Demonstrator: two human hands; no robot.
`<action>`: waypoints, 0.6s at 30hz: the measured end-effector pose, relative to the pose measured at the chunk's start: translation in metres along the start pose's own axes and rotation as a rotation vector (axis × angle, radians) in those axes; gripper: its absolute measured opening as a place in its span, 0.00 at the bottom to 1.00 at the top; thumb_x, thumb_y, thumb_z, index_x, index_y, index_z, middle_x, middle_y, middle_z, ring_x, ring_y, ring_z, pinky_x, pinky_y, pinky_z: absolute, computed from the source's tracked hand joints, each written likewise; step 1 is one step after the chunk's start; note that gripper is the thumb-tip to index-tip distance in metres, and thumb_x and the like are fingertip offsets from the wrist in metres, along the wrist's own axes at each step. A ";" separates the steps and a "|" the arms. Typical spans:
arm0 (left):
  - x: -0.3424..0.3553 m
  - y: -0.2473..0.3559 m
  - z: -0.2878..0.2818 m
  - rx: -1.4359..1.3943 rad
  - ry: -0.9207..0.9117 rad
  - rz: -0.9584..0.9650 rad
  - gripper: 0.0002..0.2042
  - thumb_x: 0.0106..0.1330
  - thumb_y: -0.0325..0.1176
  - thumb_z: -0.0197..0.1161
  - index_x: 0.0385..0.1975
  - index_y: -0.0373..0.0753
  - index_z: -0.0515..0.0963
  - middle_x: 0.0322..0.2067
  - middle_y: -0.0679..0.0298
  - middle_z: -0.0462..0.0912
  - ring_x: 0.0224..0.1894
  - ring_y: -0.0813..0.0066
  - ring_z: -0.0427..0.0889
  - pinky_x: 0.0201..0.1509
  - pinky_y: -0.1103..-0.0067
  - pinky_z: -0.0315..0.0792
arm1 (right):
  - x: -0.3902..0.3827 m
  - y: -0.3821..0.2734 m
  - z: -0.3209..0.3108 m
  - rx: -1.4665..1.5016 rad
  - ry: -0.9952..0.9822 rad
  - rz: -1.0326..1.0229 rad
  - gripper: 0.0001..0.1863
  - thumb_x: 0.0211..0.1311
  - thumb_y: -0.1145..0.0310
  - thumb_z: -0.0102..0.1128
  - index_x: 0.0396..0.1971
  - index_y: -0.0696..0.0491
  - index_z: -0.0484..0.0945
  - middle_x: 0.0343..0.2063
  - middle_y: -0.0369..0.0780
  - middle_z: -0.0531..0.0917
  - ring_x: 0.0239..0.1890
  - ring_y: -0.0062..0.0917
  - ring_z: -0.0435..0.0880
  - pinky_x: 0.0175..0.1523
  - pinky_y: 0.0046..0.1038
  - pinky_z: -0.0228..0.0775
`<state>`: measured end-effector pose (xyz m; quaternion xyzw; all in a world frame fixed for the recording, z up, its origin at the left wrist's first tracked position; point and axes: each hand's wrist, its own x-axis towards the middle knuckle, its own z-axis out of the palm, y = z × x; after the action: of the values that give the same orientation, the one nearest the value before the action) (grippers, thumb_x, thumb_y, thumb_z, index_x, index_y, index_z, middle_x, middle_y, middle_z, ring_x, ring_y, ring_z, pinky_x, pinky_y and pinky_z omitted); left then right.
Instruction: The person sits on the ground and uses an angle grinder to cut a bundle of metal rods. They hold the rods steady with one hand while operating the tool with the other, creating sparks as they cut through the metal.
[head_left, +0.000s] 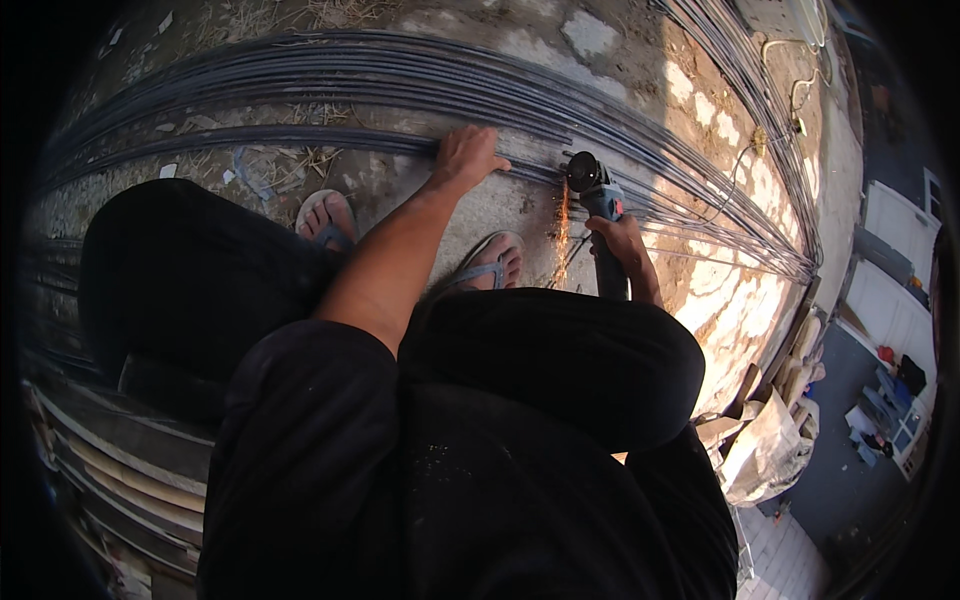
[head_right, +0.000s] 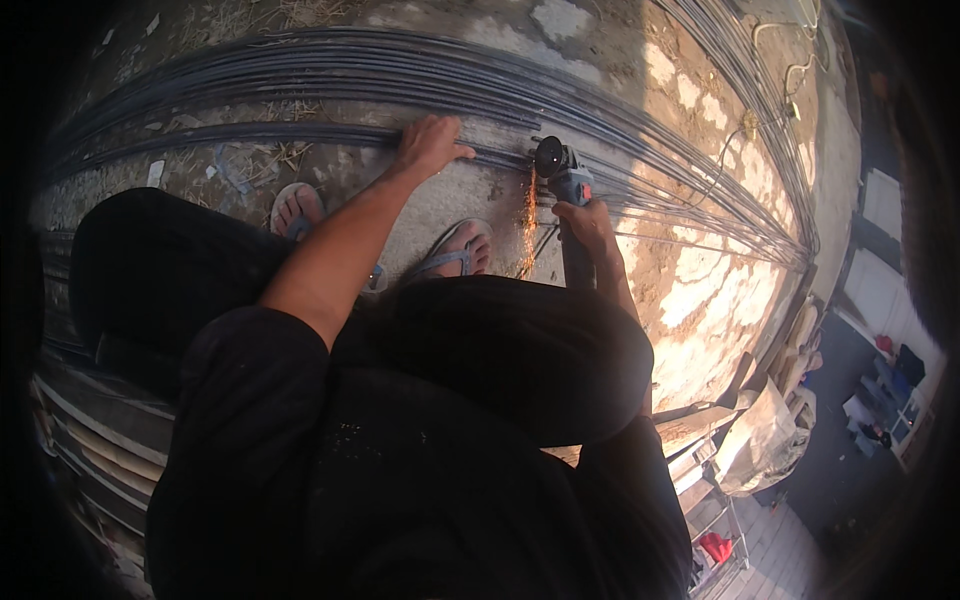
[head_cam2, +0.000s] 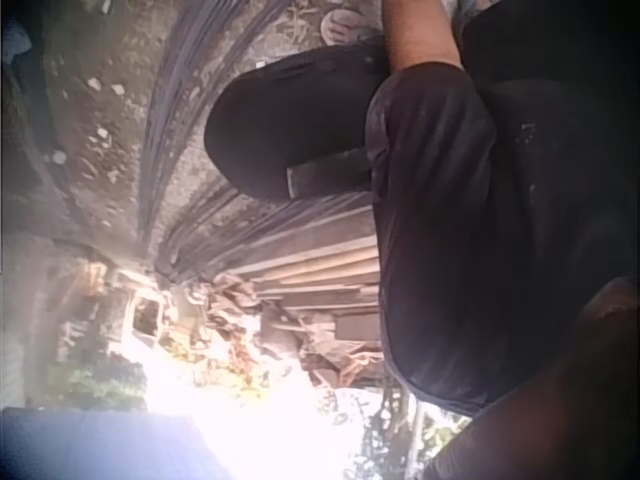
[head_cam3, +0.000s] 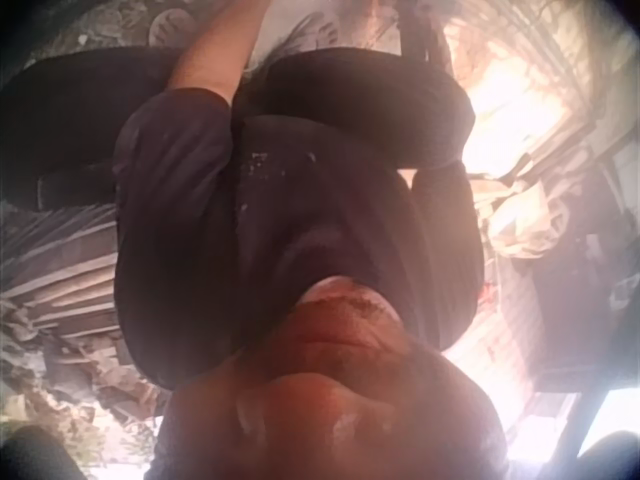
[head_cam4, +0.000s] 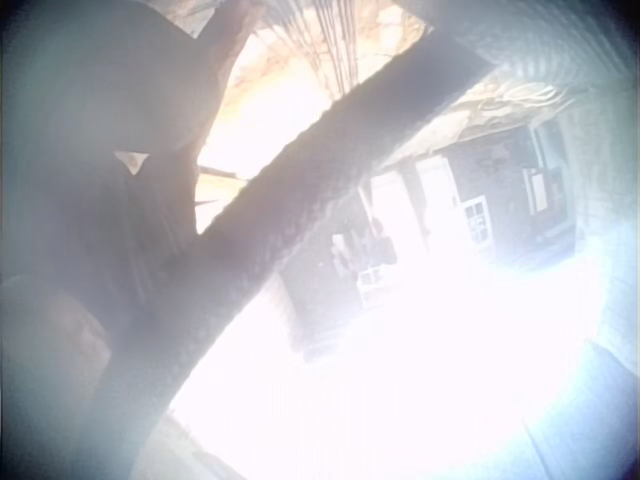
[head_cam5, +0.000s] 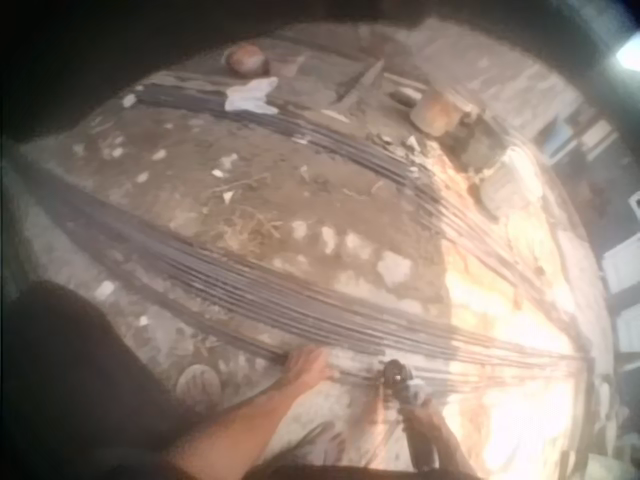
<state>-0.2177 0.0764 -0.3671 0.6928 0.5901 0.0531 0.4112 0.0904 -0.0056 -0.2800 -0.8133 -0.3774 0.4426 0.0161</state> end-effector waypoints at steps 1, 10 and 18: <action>0.000 0.001 0.000 -0.004 0.002 0.005 0.23 0.56 0.51 0.78 0.40 0.36 0.84 0.40 0.50 0.88 0.48 0.50 0.87 0.52 0.61 0.79 | -0.004 -0.001 -0.003 0.022 -0.019 0.000 0.20 0.52 0.61 0.72 0.28 0.66 0.81 0.20 0.43 0.81 0.19 0.31 0.84 0.26 0.34 0.75; 0.003 -0.005 0.010 -0.023 0.063 0.051 0.24 0.55 0.52 0.78 0.34 0.35 0.81 0.33 0.51 0.87 0.42 0.50 0.87 0.45 0.59 0.77 | -0.004 0.007 -0.003 -0.042 -0.008 0.019 0.17 0.53 0.63 0.71 0.28 0.65 0.82 0.21 0.42 0.81 0.19 0.30 0.83 0.26 0.34 0.76; 0.005 -0.003 0.006 0.008 0.017 0.042 0.23 0.56 0.52 0.78 0.38 0.37 0.83 0.39 0.49 0.87 0.46 0.50 0.87 0.51 0.61 0.79 | 0.008 0.005 0.000 -0.013 0.039 0.023 0.16 0.52 0.64 0.73 0.28 0.64 0.82 0.21 0.42 0.82 0.19 0.29 0.83 0.26 0.33 0.76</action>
<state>-0.2154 0.0775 -0.3744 0.7063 0.5791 0.0652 0.4019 0.0963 -0.0043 -0.2872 -0.8261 -0.3704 0.4245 0.0128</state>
